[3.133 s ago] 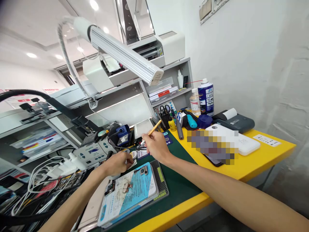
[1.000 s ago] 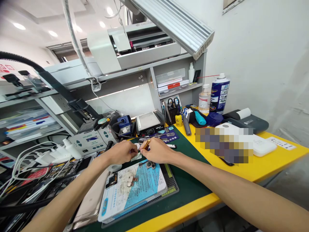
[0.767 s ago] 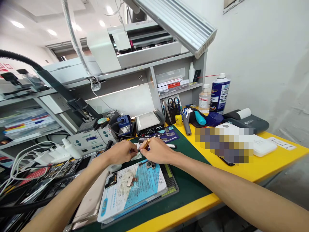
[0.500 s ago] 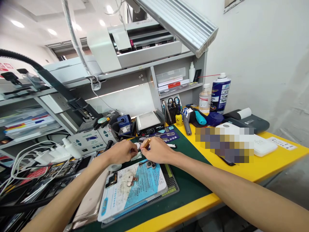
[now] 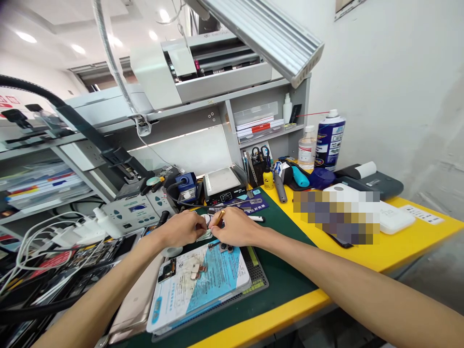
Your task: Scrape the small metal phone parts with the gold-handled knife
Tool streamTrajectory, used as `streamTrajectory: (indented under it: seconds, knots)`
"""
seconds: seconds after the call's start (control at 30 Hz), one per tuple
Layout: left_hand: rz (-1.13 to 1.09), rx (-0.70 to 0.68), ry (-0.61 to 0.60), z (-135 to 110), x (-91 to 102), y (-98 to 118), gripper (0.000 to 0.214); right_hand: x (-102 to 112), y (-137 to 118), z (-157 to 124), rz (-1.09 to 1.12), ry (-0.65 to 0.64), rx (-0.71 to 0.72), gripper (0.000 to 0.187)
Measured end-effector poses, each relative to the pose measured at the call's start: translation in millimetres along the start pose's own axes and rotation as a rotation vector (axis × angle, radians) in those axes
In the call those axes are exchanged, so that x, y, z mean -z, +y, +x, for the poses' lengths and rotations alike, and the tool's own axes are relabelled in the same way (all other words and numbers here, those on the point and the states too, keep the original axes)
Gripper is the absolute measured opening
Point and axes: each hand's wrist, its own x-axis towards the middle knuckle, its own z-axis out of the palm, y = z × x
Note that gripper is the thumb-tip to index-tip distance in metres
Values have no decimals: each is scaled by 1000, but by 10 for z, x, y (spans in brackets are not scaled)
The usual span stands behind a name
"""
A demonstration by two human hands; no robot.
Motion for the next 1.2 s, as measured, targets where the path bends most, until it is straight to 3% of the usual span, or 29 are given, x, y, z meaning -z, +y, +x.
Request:
streamTrajectory:
  seconds: [0.17,0.33,0.87,1.1,1.2]
  knots:
    - [-4,2,-7,-15,-10,-7,30,22,-58,-7,32,20,3,12]
    - [2,-8,-19,-38,4,-14,30,22,-70,-9,44,94,3,22]
    - [96,-7,-20,-163,-51,84,29,23,-95,-30,47,62,-3,24]
    - [100,-35,-70,-165,51,88,30,39,-56,-10,43,168,-3,23]
    - [100,-40,-73,-167,66,94,31,41,-59,-19,50,157,3,23]
